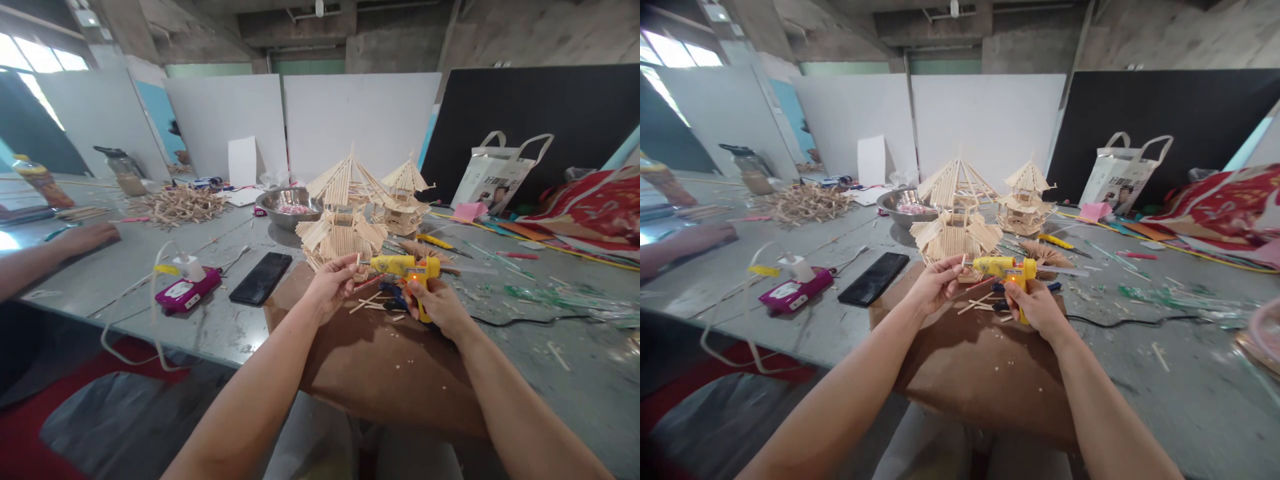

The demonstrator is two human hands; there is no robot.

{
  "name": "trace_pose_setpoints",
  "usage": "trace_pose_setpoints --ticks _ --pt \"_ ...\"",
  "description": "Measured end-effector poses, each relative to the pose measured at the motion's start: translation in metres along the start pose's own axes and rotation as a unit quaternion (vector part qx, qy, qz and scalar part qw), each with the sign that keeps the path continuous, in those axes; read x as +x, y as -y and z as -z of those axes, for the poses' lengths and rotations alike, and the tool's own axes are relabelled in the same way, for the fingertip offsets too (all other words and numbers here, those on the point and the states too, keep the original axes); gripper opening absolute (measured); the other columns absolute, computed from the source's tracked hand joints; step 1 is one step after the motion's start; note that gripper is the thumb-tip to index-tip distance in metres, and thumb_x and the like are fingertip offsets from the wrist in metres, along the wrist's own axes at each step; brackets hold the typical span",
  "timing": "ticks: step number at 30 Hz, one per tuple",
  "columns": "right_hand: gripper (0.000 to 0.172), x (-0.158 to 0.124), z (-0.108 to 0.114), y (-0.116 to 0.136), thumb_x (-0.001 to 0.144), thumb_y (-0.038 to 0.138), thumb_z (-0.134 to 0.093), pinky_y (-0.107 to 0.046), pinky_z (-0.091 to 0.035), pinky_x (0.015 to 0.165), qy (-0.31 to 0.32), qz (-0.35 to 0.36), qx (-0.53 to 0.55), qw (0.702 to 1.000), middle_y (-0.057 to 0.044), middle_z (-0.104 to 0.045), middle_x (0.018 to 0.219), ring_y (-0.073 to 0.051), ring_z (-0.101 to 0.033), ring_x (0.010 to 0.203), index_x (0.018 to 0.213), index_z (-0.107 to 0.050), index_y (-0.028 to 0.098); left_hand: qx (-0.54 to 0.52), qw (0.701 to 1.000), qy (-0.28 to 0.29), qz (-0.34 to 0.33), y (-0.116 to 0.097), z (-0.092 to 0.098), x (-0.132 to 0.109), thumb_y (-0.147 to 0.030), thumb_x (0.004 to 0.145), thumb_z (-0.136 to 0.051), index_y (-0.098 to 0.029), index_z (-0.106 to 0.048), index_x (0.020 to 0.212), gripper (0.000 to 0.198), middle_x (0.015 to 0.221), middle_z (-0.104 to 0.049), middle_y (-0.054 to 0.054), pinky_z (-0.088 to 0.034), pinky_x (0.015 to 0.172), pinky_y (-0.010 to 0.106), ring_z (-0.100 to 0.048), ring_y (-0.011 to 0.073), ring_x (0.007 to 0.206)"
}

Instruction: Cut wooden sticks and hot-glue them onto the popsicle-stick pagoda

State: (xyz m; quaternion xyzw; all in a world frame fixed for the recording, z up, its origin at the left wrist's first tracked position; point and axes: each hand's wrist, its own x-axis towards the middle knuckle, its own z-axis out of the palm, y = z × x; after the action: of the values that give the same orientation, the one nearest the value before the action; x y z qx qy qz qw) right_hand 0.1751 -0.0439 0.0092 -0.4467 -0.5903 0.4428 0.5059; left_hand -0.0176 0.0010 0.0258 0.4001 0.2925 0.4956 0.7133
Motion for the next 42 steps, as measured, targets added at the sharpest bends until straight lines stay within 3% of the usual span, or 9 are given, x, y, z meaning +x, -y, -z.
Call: trace_pose_setpoints --ticks 19,23,27,34,42 --pt "0.038 0.001 -0.001 -0.001 0.064 0.052 -0.055 -0.020 -0.031 0.033 -0.023 -0.013 0.019 0.999 0.003 -0.046 0.048 -0.006 -0.040 0.033 0.057 -0.047 0.016 0.018 1.000 0.021 -0.005 0.003 0.003 0.001 -0.009 0.066 -0.059 -0.011 -0.056 0.093 0.028 0.063 -0.062 0.001 -0.029 0.030 0.011 -0.038 -0.0007 0.031" --pt "0.038 0.001 0.001 0.000 0.067 0.052 -0.052 -0.020 -0.031 0.034 -0.020 0.018 0.018 0.999 0.001 -0.049 0.048 -0.007 -0.041 0.034 0.058 -0.049 0.016 0.017 0.999 0.034 -0.007 0.004 0.004 0.001 -0.010 0.065 -0.060 -0.011 -0.056 0.091 0.026 0.064 -0.063 0.002 -0.030 0.031 0.011 -0.039 -0.0008 0.031" --pt "0.035 0.001 0.004 0.000 0.070 0.050 -0.050 -0.020 -0.032 0.035 -0.057 0.050 0.055 0.996 0.001 -0.051 0.050 -0.007 -0.042 0.034 0.063 -0.051 0.016 0.020 0.999 0.029 -0.018 0.001 0.007 -0.001 -0.014 0.065 -0.061 -0.011 -0.056 0.092 0.027 0.064 -0.062 0.001 -0.028 0.029 0.012 -0.038 -0.0006 0.030" --pt "0.029 0.000 0.005 -0.001 0.072 0.046 -0.051 -0.020 -0.033 0.035 -0.068 0.049 0.097 0.992 0.000 -0.055 0.057 -0.006 -0.043 0.034 0.073 -0.053 0.017 0.041 0.993 -0.020 -0.113 -0.034 0.019 -0.002 -0.015 0.062 -0.063 -0.012 -0.057 0.090 0.029 0.062 -0.061 0.000 -0.030 0.030 0.012 -0.040 0.0000 0.032" --pt "0.032 -0.002 0.002 -0.001 0.069 0.048 -0.053 -0.020 -0.031 0.033 -0.078 0.040 0.092 0.992 0.001 -0.053 0.053 -0.006 -0.042 0.033 0.068 -0.052 0.016 0.037 0.981 -0.057 -0.183 -0.077 0.022 0.020 -0.009 0.066 -0.056 -0.010 -0.058 0.084 0.018 0.057 -0.059 0.000 -0.028 0.032 0.013 -0.039 0.0002 0.031"
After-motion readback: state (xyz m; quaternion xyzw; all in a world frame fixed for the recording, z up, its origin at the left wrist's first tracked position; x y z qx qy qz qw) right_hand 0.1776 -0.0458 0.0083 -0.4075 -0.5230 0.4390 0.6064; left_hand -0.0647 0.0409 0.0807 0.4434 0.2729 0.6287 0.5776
